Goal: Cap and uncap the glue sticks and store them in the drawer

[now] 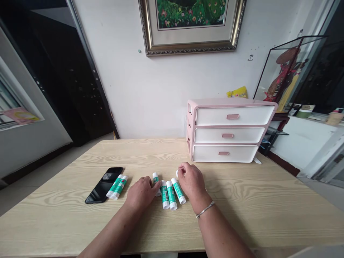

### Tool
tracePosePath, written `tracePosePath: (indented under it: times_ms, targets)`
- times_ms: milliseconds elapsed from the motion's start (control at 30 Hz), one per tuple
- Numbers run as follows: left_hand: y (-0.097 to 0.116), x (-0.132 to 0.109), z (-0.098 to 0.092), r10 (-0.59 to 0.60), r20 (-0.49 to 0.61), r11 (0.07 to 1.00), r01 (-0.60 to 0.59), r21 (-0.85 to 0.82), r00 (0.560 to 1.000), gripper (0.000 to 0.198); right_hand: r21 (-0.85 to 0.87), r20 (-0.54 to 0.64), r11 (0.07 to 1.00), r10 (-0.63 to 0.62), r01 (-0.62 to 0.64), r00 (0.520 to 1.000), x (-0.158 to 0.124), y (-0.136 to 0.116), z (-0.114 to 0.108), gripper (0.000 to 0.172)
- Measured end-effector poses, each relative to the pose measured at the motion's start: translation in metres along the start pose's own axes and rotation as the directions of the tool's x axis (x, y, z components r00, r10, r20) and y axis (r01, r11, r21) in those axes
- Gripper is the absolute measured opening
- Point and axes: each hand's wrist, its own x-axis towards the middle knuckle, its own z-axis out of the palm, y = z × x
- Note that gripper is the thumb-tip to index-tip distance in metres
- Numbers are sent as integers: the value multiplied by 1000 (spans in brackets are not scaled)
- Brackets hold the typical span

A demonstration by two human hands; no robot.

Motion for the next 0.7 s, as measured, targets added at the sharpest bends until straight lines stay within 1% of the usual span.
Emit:
tracePosePath:
  times_ms: [67,200,267,333,400,433,500,567,633,700]
  targets:
    - [1,1,-1,8,7,1000,-8,-3,1000,47,4,21,1000,-4,4,1000,-2,-4,2,18]
    - [1,-2,-5,21,7,1000,-21,1,1000,33,18,67,1000,-13,12,998,-4,-8,7,17]
    - [-1,-5,-7,22,-9,1000,-22,0,1000,29,37,71,999,-16,14,997,-5,-9,8,17]
    - [-4,-9,-8,27,-31,1000,-27,-11,999,28,83,61,997,-12,6,998,-6,-10,8,17]
    - [-9,-13,-6,49,-49,998,-50,-29,998,27,170,57,985,-10,1,998,-8,-14,5,18]
    - [-11,-14,-5,82,-66,995,-85,-49,994,28,226,64,974,-17,2,998,-9,-16,3,21]
    - [-15,-18,-2,199,-119,972,-211,-103,973,28,346,93,938,-51,15,994,-11,-22,-1,28]
    - [-15,-22,2,346,-176,917,-372,-145,922,26,430,119,902,-97,37,988,-14,-28,-3,34]
    - [-12,-26,5,456,-200,860,-487,-154,867,25,451,135,890,-142,67,981,-16,-31,-3,36]
    - [-7,-29,6,508,-192,830,-537,-152,840,25,424,163,901,-177,93,971,-18,-31,0,35]
